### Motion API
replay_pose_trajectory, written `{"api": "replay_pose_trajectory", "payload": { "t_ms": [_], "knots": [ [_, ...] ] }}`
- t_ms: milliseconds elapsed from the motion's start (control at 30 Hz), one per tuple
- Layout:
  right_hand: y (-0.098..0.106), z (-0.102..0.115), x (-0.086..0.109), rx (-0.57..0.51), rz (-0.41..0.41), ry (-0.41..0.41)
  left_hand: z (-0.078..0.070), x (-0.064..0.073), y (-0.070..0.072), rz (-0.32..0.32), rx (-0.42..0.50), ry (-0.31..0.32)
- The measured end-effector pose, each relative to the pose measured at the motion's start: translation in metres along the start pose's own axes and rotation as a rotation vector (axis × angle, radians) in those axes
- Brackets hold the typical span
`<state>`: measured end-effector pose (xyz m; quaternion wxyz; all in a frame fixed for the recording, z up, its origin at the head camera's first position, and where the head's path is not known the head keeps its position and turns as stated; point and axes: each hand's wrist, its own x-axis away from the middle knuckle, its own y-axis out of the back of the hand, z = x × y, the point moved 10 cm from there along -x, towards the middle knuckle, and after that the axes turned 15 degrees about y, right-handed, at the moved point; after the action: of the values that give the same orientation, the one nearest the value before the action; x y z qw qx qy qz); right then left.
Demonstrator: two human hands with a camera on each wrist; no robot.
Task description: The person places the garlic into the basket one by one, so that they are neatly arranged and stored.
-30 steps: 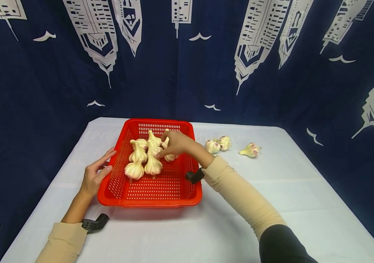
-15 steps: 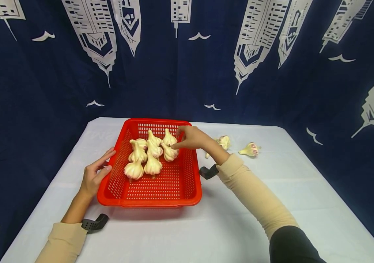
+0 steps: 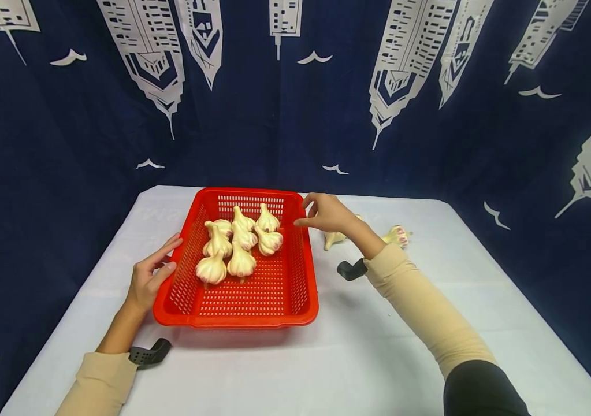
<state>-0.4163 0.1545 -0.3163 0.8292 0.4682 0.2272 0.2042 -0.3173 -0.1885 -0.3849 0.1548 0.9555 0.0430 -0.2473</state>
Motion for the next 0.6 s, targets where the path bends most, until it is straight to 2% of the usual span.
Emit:
{"api": "replay_pose_trajectory", "payload": {
  "t_ms": [167,467,600],
  "knots": [
    [0.007,-0.017,0.008,0.003,-0.025,-0.02,0.0,0.0,0.0,-0.003,0.017,-0.01],
    [0.011,-0.041,0.016,0.136,-0.043,0.072,0.002,0.0,0.001,-0.009,0.021,-0.001],
    [0.007,-0.054,0.021,0.18,-0.035,0.082,0.003,-0.001,0.001,-0.015,0.019,-0.009]
  ]
}}
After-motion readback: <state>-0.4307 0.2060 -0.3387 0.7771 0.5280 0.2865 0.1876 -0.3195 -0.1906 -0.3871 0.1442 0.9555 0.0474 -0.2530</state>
